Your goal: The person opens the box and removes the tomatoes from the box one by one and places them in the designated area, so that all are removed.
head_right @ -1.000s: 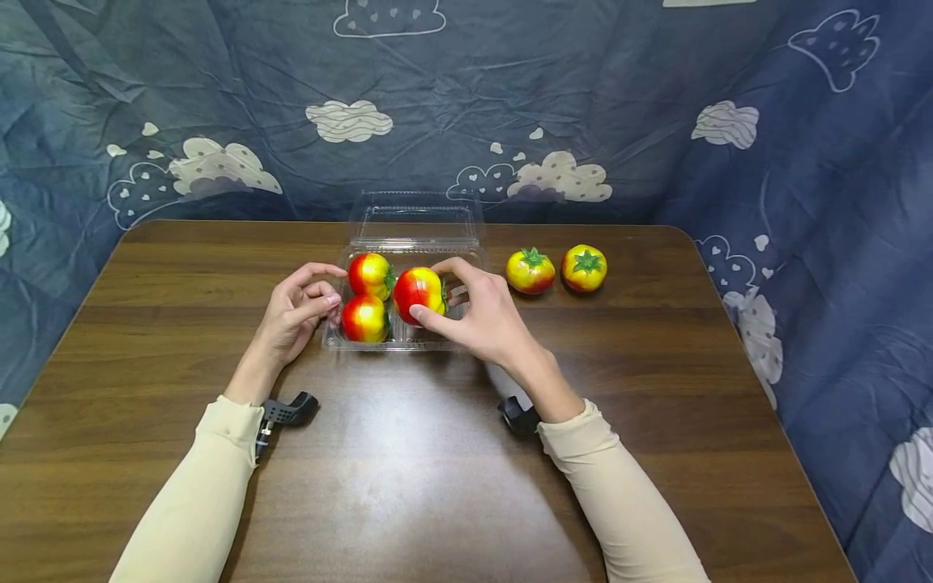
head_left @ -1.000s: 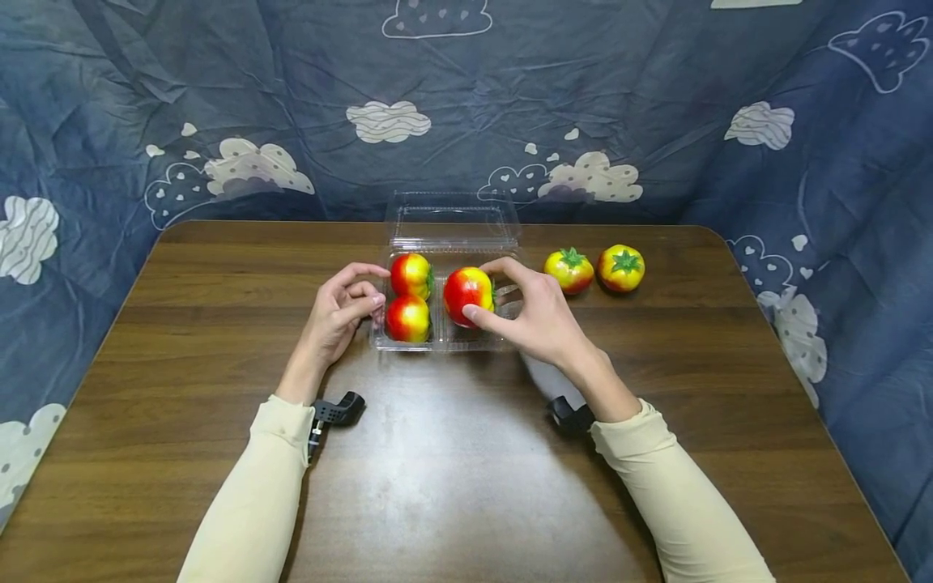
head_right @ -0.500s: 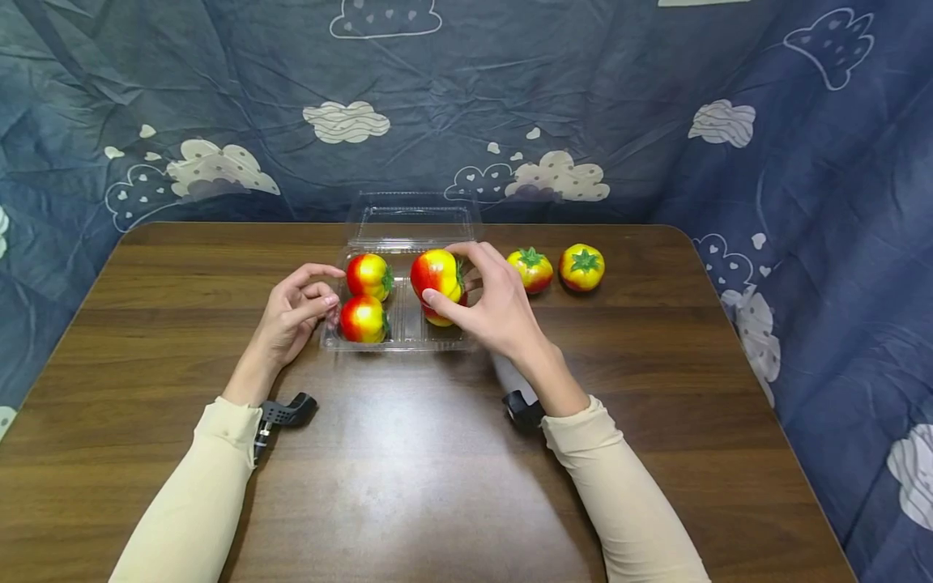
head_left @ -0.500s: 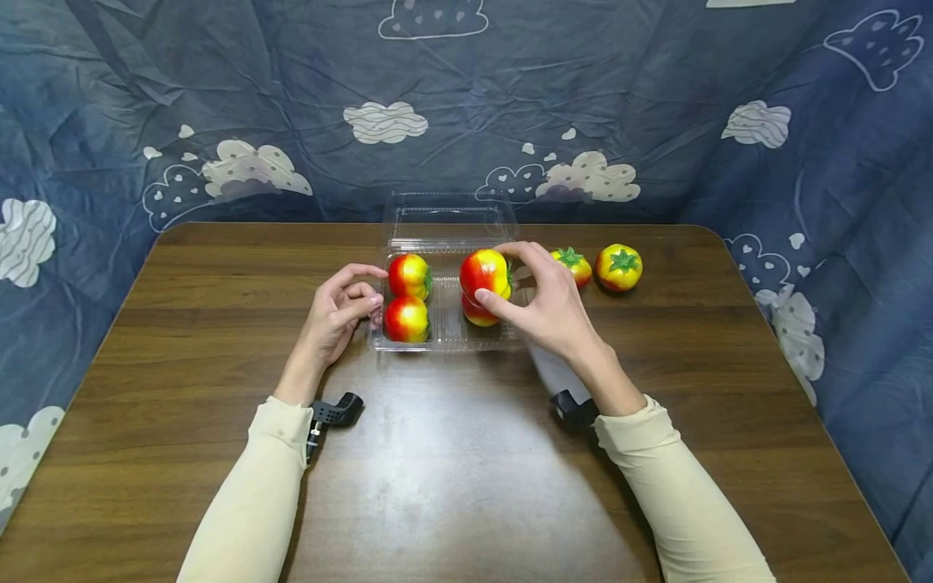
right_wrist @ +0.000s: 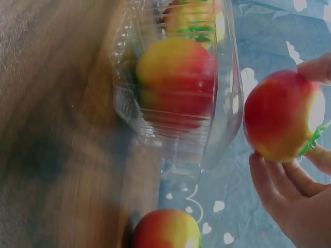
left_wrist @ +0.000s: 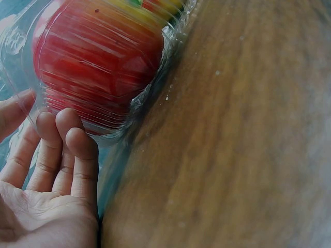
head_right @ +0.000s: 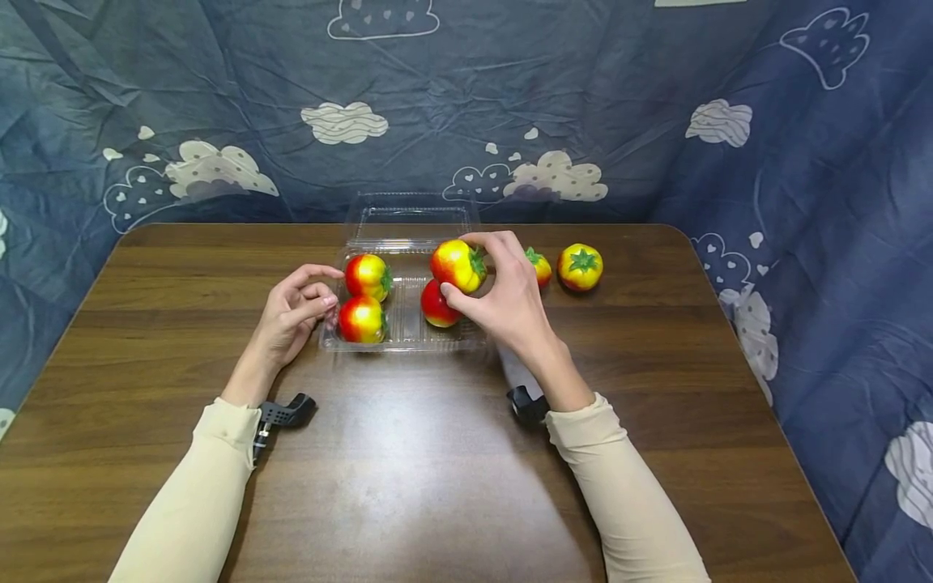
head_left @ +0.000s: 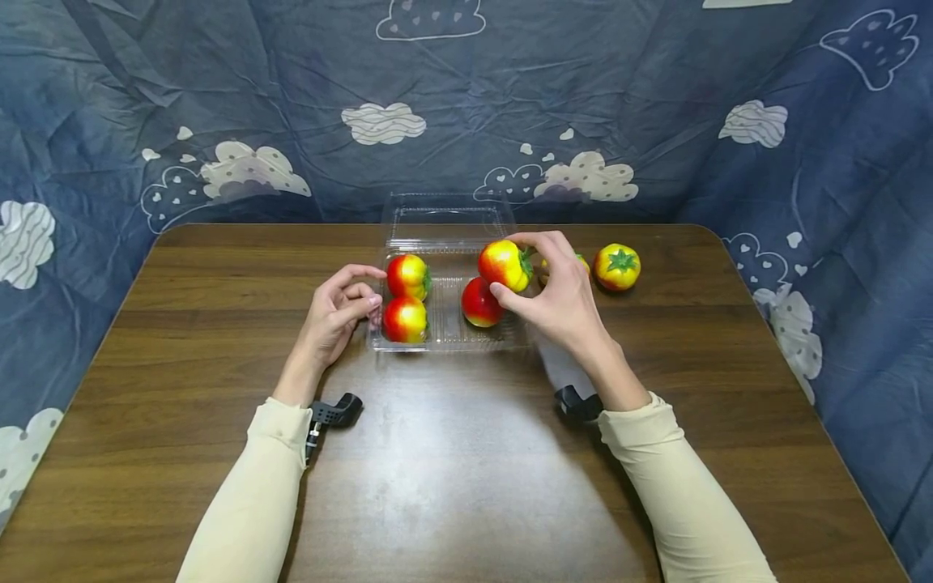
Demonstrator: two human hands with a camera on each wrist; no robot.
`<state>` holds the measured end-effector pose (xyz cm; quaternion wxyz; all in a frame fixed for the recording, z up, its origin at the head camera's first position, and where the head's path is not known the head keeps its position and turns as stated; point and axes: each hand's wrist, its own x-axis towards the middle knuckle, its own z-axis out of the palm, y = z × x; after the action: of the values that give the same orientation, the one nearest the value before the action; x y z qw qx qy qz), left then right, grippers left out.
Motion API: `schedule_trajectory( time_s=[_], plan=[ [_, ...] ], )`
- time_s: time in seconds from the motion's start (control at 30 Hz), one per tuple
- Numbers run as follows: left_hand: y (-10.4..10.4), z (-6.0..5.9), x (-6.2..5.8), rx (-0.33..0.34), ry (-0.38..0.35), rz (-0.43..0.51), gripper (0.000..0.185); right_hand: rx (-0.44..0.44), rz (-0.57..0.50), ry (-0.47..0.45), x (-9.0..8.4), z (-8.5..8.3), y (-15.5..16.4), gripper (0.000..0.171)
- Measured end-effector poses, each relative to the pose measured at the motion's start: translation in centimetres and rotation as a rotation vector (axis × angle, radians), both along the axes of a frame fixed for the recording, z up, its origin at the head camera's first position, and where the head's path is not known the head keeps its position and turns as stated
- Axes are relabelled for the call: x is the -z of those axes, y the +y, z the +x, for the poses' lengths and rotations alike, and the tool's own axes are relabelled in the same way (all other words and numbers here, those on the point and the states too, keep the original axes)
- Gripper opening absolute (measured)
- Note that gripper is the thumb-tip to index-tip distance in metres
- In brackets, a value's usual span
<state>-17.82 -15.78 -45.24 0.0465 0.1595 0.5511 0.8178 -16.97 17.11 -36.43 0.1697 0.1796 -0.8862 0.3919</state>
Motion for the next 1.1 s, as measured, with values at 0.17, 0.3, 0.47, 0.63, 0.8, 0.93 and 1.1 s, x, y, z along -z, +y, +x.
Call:
schedule_trajectory(
  time_s=[0.17,0.3,0.47,0.63,0.8,0.93,1.1],
  plan=[
    [0.1,0.0,0.1,0.001,-0.001,0.001,0.035,0.057,0.025,0.019,-0.2,-0.3,0.7,0.057],
    [0.1,0.0,0.1,-0.003,-0.004,0.002,0.036,0.100,0.041,0.035,-0.4,-0.7,1.2,0.058],
    [0.0,0.1,0.0,-0.013,-0.009,-0.004,0.037,0.153,0.053,0.066,-0.5,-1.1,2.0,0.058],
    [0.1,0.1,-0.1,-0.017,-0.010,-0.006,0.036,0.239,0.057,0.055,-0.8,-1.4,3.2,0.056],
    [0.1,0.1,-0.1,-0.006,-0.009,0.003,0.037,0.311,0.044,0.042,-1.2,-1.6,4.7,0.056],
    [0.1,0.1,0.0,0.003,-0.007,0.007,0.036,0.348,0.048,0.039,-1.4,-1.9,5.9,0.056],
    [0.1,0.1,-0.1,0.003,-0.001,0.004,0.035,0.402,0.066,0.002,-1.8,-2.0,7.6,0.057]
  ],
)
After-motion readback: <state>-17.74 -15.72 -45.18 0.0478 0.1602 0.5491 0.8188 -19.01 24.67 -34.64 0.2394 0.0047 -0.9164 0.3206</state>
